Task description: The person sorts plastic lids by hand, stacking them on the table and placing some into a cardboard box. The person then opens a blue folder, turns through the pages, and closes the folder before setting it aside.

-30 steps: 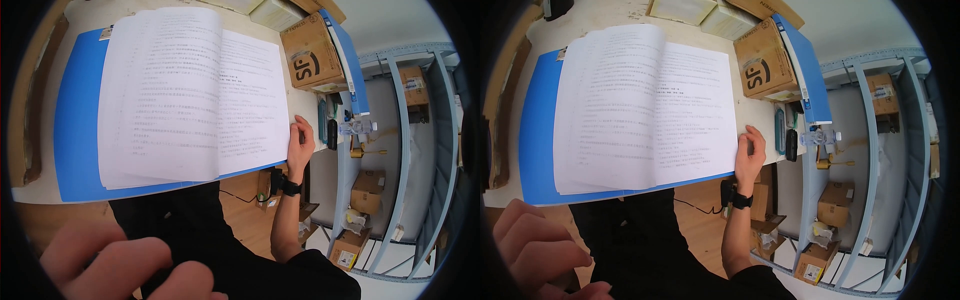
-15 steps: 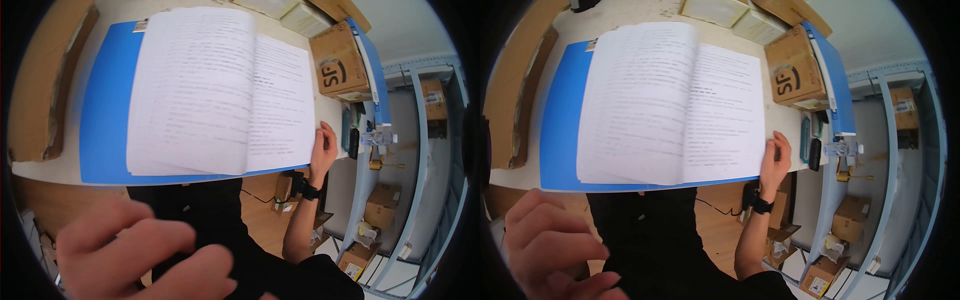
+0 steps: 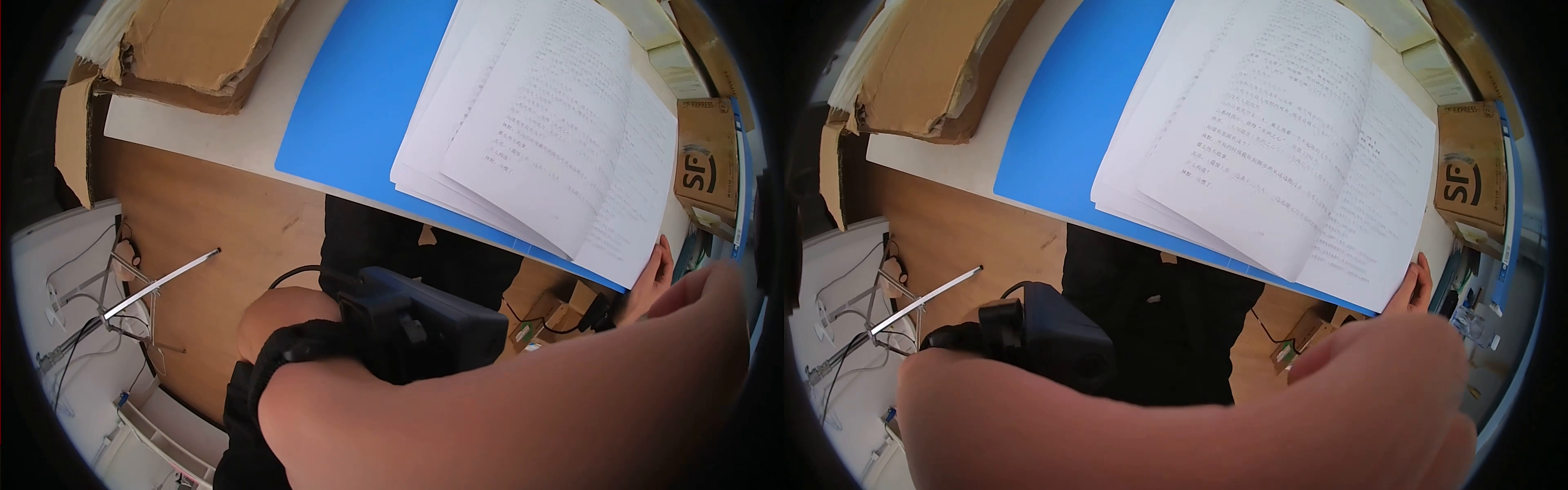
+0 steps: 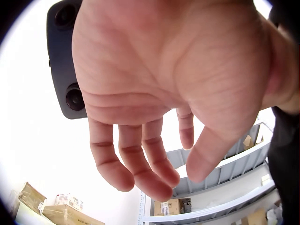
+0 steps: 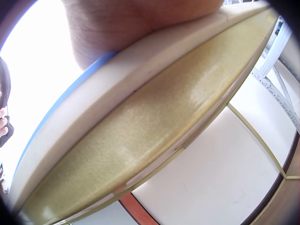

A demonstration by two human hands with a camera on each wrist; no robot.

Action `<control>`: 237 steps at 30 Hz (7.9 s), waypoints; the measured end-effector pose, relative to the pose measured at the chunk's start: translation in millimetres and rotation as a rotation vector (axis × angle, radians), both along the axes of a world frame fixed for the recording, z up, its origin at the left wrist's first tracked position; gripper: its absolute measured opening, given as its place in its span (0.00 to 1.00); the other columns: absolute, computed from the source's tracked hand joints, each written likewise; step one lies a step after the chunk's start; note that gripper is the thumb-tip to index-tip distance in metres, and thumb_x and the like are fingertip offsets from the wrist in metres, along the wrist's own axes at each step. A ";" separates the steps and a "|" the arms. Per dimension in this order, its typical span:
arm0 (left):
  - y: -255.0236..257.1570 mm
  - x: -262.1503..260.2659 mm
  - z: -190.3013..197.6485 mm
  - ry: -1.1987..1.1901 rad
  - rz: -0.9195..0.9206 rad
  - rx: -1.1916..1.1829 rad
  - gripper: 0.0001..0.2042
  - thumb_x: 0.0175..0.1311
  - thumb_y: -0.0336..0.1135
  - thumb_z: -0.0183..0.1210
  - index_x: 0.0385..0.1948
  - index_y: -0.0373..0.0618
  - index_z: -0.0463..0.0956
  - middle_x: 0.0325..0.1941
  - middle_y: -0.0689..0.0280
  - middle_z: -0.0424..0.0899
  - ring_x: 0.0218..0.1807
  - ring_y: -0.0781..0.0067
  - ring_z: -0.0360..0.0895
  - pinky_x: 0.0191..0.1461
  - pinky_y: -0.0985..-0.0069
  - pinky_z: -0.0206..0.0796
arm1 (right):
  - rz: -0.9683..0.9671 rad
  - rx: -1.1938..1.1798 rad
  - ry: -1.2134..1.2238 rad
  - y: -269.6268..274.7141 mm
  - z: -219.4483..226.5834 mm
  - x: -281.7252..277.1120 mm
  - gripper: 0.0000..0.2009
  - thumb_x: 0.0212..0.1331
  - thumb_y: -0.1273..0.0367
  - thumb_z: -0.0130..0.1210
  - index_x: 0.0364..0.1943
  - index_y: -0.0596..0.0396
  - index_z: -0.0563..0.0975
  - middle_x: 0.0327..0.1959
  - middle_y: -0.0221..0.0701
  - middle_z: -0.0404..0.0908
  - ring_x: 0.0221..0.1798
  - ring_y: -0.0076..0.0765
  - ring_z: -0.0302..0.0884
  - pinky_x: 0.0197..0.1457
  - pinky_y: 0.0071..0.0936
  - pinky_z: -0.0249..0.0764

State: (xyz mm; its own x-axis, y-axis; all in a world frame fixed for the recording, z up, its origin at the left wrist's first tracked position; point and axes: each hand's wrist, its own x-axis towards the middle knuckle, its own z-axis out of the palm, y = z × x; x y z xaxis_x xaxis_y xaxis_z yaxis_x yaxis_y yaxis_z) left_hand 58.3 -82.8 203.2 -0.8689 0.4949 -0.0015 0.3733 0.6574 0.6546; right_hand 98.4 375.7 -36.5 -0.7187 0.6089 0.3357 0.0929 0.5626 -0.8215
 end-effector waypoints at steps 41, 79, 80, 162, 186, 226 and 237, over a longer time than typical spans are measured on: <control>44.5 -15.0 -66.9 -0.143 -0.028 0.591 0.07 0.55 0.34 0.70 0.24 0.48 0.80 0.24 0.64 0.82 0.24 0.68 0.79 0.27 0.72 0.70 | -0.088 0.125 -0.012 20.6 -11.2 10.6 0.09 0.73 0.71 0.57 0.46 0.65 0.82 0.61 0.42 0.84 0.59 0.34 0.81 0.65 0.30 0.75; 169.9 4.1 -146.3 0.322 -0.596 0.231 0.18 0.62 0.38 0.62 0.53 0.44 0.80 0.59 0.53 0.82 0.76 0.42 0.66 0.85 0.38 0.42 | -0.124 0.113 -0.012 16.5 -12.9 14.1 0.07 0.73 0.73 0.55 0.46 0.63 0.80 0.62 0.40 0.84 0.68 0.42 0.76 0.75 0.38 0.65; 173.8 4.2 -146.9 0.327 -0.580 0.207 0.19 0.62 0.38 0.63 0.55 0.44 0.79 0.60 0.52 0.81 0.76 0.40 0.66 0.84 0.35 0.42 | -0.112 0.101 0.004 18.7 -15.3 15.2 0.07 0.73 0.73 0.55 0.46 0.63 0.80 0.62 0.40 0.84 0.68 0.42 0.76 0.75 0.38 0.65; 167.5 -37.8 -132.3 0.308 -0.632 0.158 0.20 0.68 0.42 0.64 0.59 0.47 0.79 0.62 0.55 0.79 0.77 0.43 0.62 0.81 0.40 0.49 | -0.123 0.125 0.055 9.3 -7.0 12.9 0.06 0.72 0.73 0.56 0.42 0.61 0.82 0.51 0.37 0.85 0.66 0.46 0.78 0.71 0.40 0.69; 121.9 -135.8 -147.5 0.021 -0.098 -0.379 0.31 0.70 0.52 0.60 0.74 0.55 0.68 0.81 0.44 0.60 0.83 0.36 0.51 0.71 0.21 0.53 | 0.550 0.319 -0.605 40.1 69.6 -84.5 0.36 0.65 0.59 0.62 0.71 0.68 0.65 0.73 0.56 0.65 0.77 0.61 0.58 0.81 0.48 0.55; 113.9 -191.7 -147.7 0.204 -0.165 -0.303 0.26 0.69 0.44 0.61 0.69 0.54 0.74 0.56 0.53 0.80 0.58 0.50 0.76 0.62 0.60 0.75 | 0.538 0.298 -0.848 -12.5 107.9 -167.3 0.42 0.52 0.62 0.74 0.75 0.46 0.69 0.73 0.54 0.68 0.74 0.57 0.70 0.71 0.40 0.73; 83.5 -248.4 -185.6 -0.090 -0.091 0.195 0.16 0.72 0.35 0.61 0.59 0.47 0.82 0.39 0.66 0.83 0.41 0.74 0.78 0.47 0.74 0.72 | 0.705 0.298 -0.304 14.4 66.7 -180.8 0.14 0.64 0.66 0.66 0.53 0.49 0.84 0.71 0.40 0.73 0.81 0.54 0.58 0.80 0.44 0.60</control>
